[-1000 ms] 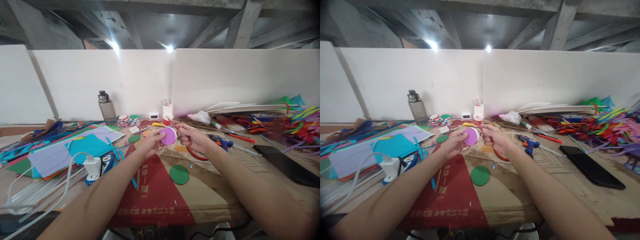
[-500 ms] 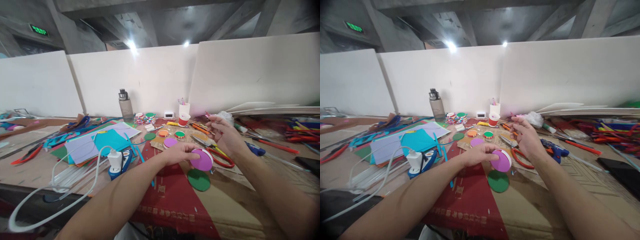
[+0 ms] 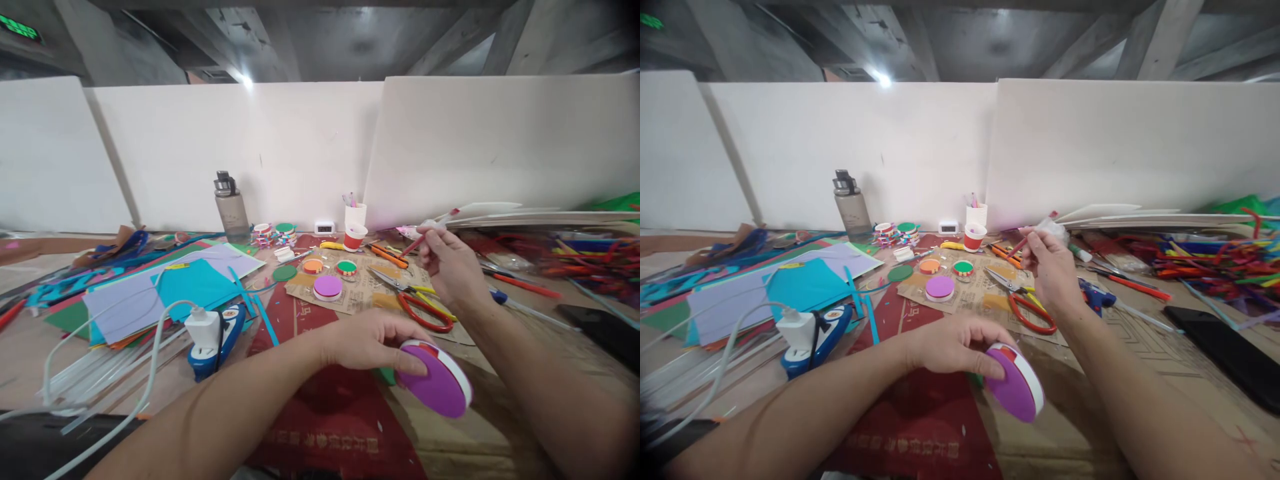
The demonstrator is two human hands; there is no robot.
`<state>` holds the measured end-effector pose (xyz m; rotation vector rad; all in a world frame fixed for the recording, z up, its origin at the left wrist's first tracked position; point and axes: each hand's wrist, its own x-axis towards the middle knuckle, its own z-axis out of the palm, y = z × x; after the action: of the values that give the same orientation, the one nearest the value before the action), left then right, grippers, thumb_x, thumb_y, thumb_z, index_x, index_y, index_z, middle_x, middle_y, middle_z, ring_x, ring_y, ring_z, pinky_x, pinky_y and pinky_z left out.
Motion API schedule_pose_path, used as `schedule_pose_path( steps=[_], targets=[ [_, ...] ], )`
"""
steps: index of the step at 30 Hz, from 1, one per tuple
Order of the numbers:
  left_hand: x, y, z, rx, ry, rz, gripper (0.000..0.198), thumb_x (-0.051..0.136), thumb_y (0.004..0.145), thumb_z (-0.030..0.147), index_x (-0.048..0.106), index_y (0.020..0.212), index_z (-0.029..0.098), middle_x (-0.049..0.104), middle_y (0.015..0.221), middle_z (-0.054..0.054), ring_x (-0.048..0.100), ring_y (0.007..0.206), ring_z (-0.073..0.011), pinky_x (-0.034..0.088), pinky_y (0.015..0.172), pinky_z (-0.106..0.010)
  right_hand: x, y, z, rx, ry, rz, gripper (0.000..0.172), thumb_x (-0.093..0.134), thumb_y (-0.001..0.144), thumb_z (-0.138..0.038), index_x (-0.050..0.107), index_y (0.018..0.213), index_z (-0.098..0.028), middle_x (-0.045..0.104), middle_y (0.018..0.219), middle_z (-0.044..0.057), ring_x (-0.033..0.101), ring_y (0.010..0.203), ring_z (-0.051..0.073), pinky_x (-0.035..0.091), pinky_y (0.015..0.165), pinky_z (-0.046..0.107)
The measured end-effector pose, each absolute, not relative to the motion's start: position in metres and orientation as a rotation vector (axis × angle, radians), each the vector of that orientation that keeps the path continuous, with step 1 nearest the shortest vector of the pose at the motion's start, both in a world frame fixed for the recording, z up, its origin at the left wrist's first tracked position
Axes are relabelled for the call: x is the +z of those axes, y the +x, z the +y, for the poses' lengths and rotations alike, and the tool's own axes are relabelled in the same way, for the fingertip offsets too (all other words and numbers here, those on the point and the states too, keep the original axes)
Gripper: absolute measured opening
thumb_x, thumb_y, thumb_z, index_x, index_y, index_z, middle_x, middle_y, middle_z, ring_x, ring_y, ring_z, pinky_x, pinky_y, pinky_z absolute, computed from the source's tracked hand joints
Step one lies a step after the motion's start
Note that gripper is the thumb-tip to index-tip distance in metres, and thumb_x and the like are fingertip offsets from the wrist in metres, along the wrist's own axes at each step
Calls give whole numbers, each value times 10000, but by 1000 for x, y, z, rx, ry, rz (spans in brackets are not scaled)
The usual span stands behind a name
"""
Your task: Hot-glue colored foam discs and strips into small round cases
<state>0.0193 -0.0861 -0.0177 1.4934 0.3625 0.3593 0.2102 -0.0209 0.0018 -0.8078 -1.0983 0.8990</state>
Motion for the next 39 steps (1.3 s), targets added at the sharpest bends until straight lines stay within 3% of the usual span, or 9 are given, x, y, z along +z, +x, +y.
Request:
schedule_pose_path(
  steps=[4, 8, 13, 20, 26, 30, 34, 39],
  targets=[
    [-24, 26, -92, 330, 1516, 292, 371, 794, 722, 396, 710, 1008, 175, 645, 903, -7, 597, 809, -125, 514, 761, -246, -3, 202, -23, 959, -901, -1149, 249, 776, 696, -416, 680, 790, -207, 522, 647, -20, 425, 513, 88, 349, 421, 227],
    [-37, 32, -90, 318, 1516, 243, 310, 740, 763, 235, 706, 1061, 158, 640, 922, -1, 608, 859, -136, 512, 828, -261, -10, 194, -26, 1051, -939, -1181, 320, 824, 634, -442, 630, 706, -197, 563, 610, -19, 449, 468, 75, 354, 389, 206],
    [-44, 34, -87, 298, 1522, 282, 379, 736, 766, 267, 700, 1127, 158, 641, 944, -11, 624, 875, -160, 521, 831, -287, -14, 190, -29, 1117, -969, -1206, 424, 878, 551, -468, 570, 701, -219, 490, 484, -67, 422, 397, 72, 336, 346, 188],
    [-44, 32, -85, 280, 1602, 298, 412, 753, 753, 302, 698, 1144, 181, 648, 960, -14, 617, 895, -168, 514, 827, -279, -11, 189, -31, 1184, -983, -1228, 331, 804, 652, -449, 656, 815, -201, 591, 611, -14, 494, 465, 93, 412, 387, 214],
    [-41, 29, -84, 304, 1624, 303, 391, 753, 761, 368, 701, 1105, 188, 648, 944, -11, 608, 850, -149, 512, 804, -266, -13, 190, -30, 1191, -1013, -1236, 256, 749, 723, -408, 625, 852, -225, 585, 615, -26, 406, 399, 71, 329, 343, 207],
    [-37, 27, -84, 317, 1595, 311, 354, 766, 749, 403, 700, 1016, 181, 647, 914, -14, 589, 810, -134, 496, 768, -246, -16, 193, -29, 1192, -992, -1304, 288, 662, 815, -501, 643, 841, -214, 564, 591, -19, 393, 390, 75, 312, 338, 217],
    [-33, 25, -84, 314, 1561, 325, 421, 770, 721, 499, 696, 983, 177, 641, 868, -11, 576, 755, -121, 485, 734, -238, -16, 192, -28, 1245, -937, -1316, 281, 633, 843, -499, 642, 840, -218, 586, 611, -7, 469, 437, 98, 386, 387, 233],
    [-28, 23, -85, 321, 1542, 386, 465, 802, 670, 516, 703, 975, 179, 656, 883, -17, 591, 773, -131, 492, 751, -253, -12, 187, -29, 1361, -891, -1283, 177, 738, 766, -310, 638, 860, -198, 648, 717, 14, 581, 538, 104, 516, 517, 243]
  ],
)
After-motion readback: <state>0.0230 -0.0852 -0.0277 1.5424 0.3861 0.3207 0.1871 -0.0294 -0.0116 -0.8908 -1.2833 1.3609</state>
